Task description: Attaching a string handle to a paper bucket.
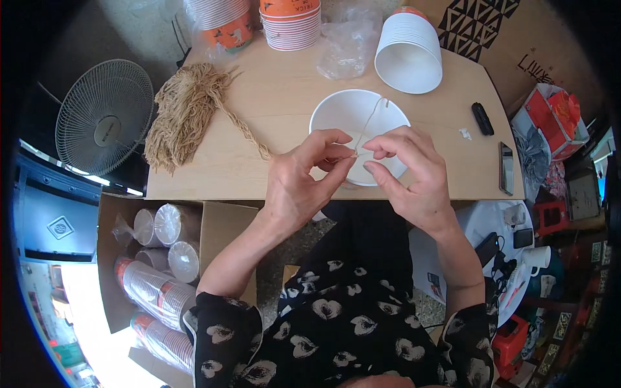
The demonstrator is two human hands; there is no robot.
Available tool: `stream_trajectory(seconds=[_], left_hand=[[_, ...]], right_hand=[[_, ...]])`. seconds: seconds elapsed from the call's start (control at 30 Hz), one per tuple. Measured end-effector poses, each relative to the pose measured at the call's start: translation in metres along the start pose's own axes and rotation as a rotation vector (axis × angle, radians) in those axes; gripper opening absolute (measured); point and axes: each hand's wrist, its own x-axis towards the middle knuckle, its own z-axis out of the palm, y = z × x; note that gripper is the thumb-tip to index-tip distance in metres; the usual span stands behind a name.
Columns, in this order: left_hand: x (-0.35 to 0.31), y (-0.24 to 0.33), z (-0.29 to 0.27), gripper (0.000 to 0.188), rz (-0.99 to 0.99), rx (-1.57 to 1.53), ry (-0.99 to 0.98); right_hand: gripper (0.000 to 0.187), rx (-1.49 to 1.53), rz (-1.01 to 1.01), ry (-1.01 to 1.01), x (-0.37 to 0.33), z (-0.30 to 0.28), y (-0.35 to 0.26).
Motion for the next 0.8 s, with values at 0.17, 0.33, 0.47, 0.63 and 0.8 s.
stream_trajectory(seconds=[0.17, 0.33, 0.47, 0.63, 0.8], left_hand=[[-0.002, -0.003, 0.004, 0.030, 0.076, 0.060, 0.041], [-0.002, -0.002, 0.005, 0.031, 0.101, 0.088, 0.033], [0.001, -0.003, 0.003, 0.033, -0.002, -0.017, -0.022], [0.002, -0.001, -0.002, 0.031, -0.156, -0.225, -0.103], [0.008, -0.001, -0.007, 0.032, -0.190, -0.259, -0.172]], right_hand=[[0.020, -0.096, -0.094, 0.000, -0.001, 0.007, 0.006], [0.019, -0.068, -0.031, -0.030, 0.000, 0.012, 0.007], [0.017, 0.041, 0.028, -0.046, -0.002, 0.007, 0.010], [0.010, 0.511, 0.352, -0.062, -0.008, 0.007, 0.020], [0.007, 0.734, 0.498, 0.019, -0.014, 0.008, 0.024]])
